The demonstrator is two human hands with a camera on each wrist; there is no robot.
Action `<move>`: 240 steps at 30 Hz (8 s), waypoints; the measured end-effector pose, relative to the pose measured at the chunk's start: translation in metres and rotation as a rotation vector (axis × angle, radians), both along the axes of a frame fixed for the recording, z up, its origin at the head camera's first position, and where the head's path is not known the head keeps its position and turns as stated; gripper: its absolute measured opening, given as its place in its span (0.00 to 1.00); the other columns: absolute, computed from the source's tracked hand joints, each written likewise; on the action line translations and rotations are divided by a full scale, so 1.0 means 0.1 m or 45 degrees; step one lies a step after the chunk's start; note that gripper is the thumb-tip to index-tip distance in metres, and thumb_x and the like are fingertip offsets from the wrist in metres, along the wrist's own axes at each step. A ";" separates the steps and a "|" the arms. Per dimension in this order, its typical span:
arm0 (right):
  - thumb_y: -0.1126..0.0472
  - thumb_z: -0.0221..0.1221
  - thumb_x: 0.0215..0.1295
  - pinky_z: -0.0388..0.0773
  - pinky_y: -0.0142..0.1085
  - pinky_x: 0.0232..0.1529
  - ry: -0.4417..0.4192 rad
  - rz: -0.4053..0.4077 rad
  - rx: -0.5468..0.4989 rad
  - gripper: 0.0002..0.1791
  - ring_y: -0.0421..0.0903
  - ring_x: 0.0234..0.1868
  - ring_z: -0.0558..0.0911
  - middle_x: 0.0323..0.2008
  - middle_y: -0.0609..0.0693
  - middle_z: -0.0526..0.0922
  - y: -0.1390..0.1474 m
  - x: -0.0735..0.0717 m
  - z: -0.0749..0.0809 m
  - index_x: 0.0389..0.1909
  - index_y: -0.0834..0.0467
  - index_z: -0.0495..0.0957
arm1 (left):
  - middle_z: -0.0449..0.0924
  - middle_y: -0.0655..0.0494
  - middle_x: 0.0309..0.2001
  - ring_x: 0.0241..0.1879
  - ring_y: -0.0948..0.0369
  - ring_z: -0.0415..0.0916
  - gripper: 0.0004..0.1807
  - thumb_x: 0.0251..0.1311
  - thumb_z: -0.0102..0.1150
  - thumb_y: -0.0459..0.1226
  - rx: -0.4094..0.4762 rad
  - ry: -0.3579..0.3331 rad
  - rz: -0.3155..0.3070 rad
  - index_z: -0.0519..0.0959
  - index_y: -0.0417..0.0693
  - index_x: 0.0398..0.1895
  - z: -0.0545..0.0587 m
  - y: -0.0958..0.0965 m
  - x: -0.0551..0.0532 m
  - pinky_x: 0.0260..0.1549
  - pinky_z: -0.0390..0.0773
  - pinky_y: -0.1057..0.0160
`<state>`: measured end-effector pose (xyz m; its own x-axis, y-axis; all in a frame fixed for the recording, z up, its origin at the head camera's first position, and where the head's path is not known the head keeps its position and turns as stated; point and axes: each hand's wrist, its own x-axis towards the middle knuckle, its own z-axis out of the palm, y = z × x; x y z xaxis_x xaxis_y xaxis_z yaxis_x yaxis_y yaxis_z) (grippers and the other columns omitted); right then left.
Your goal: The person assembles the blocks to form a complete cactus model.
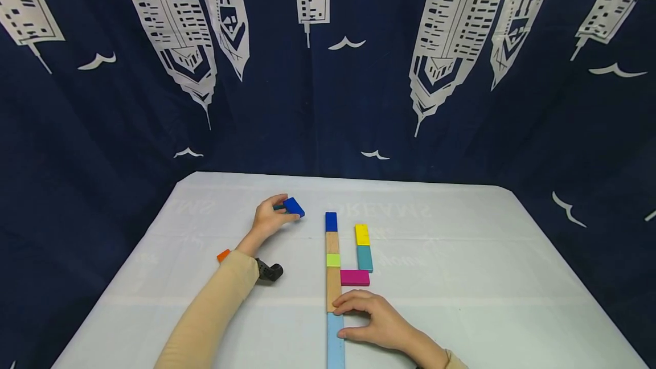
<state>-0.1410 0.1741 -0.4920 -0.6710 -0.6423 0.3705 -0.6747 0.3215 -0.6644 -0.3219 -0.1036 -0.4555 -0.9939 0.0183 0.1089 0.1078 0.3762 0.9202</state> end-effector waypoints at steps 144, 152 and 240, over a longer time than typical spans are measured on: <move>0.48 0.67 0.54 0.72 0.37 0.53 -0.072 -0.047 0.059 0.15 0.39 0.50 0.76 0.48 0.39 0.79 0.00 -0.01 0.03 0.43 0.47 0.82 | 0.79 0.48 0.48 0.49 0.52 0.74 0.20 0.51 0.68 0.32 -0.143 0.058 -0.129 0.79 0.41 0.49 0.27 0.25 0.08 0.49 0.73 0.54; 0.48 0.66 0.55 0.72 0.38 0.53 -0.140 -0.061 0.069 0.15 0.38 0.51 0.75 0.48 0.37 0.79 0.00 -0.01 0.03 0.43 0.46 0.82 | 0.78 0.50 0.49 0.50 0.53 0.73 0.20 0.52 0.65 0.31 -0.230 -0.014 -0.146 0.79 0.43 0.51 0.17 0.51 -0.09 0.50 0.72 0.55; 0.48 0.67 0.54 0.71 0.37 0.53 -0.160 -0.055 0.051 0.15 0.38 0.50 0.76 0.48 0.37 0.79 -0.03 -0.01 0.01 0.42 0.46 0.82 | 0.78 0.49 0.51 0.49 0.53 0.73 0.15 0.65 0.53 0.37 -0.338 -0.001 -0.021 0.78 0.43 0.53 0.01 0.80 -0.27 0.53 0.71 0.56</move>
<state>-0.1420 0.1716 -0.4912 -0.7377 -0.6244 0.2566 -0.5721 0.3764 -0.7287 -0.3489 -0.0236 -0.4548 -0.9933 0.0621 0.0971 0.1148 0.6030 0.7894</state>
